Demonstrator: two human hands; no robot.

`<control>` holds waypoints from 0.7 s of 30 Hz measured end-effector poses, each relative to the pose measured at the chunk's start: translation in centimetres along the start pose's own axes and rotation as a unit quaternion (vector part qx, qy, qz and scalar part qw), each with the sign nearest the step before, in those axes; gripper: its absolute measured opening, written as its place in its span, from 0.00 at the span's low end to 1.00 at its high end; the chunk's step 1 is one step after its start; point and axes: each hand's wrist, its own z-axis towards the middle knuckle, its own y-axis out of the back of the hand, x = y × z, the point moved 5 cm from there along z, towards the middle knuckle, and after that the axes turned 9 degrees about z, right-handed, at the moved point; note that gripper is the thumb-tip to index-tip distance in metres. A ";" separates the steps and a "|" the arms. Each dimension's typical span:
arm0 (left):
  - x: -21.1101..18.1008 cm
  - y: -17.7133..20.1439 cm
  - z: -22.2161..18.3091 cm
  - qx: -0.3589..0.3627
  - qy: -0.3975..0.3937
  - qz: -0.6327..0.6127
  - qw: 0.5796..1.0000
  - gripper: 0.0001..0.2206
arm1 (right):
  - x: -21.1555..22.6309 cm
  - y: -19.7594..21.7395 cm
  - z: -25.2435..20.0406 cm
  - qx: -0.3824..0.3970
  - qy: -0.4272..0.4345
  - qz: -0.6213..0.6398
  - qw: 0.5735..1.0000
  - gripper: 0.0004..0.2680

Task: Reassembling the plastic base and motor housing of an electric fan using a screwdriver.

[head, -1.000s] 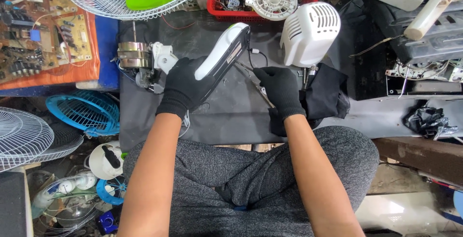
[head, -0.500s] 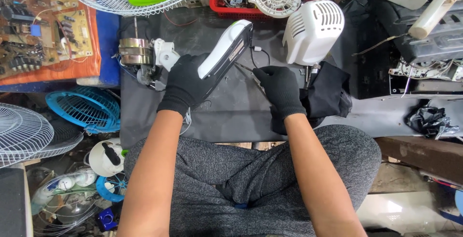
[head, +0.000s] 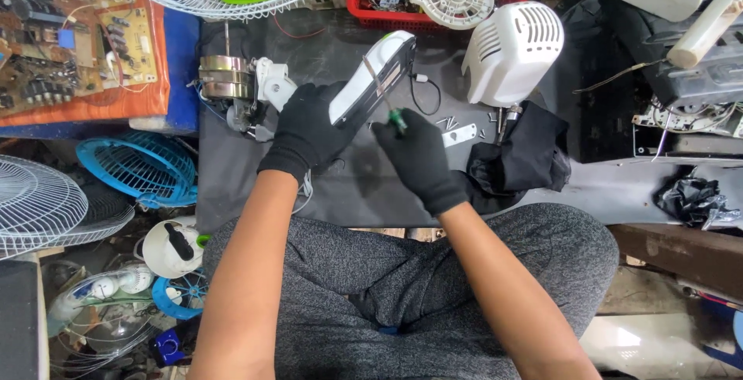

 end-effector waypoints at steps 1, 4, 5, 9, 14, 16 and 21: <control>0.4 -0.6 0.2 0.004 -0.007 0.010 1.000 0.31 | 0.5 -0.6 0.0 -0.020 0.051 0.022 0.998 0.15; 1.4 -2.3 0.2 0.003 -0.016 0.025 1.000 0.33 | 1.0 -3.0 0.2 -0.033 0.115 0.037 0.992 0.09; 1.5 -2.9 0.3 0.000 -0.023 0.029 0.999 0.33 | 1.1 -3.8 0.4 -0.031 0.125 0.028 0.991 0.10; 2.3 -4.1 0.4 -0.001 -0.015 -0.002 1.000 0.32 | 2.2 -4.4 0.1 -0.055 0.164 0.030 0.985 0.08; 2.1 -3.8 0.3 -0.046 -0.042 -0.010 0.998 0.30 | 1.6 -4.7 0.6 -0.062 0.201 0.050 0.976 0.08; 2.1 -3.9 0.3 -0.057 -0.046 0.002 0.997 0.29 | 0.9 -5.0 1.2 -0.068 0.210 0.043 0.974 0.08; 2.0 -2.9 0.1 -0.075 -0.052 0.011 0.996 0.25 | 2.2 -4.5 1.1 -0.083 0.250 -0.015 0.965 0.09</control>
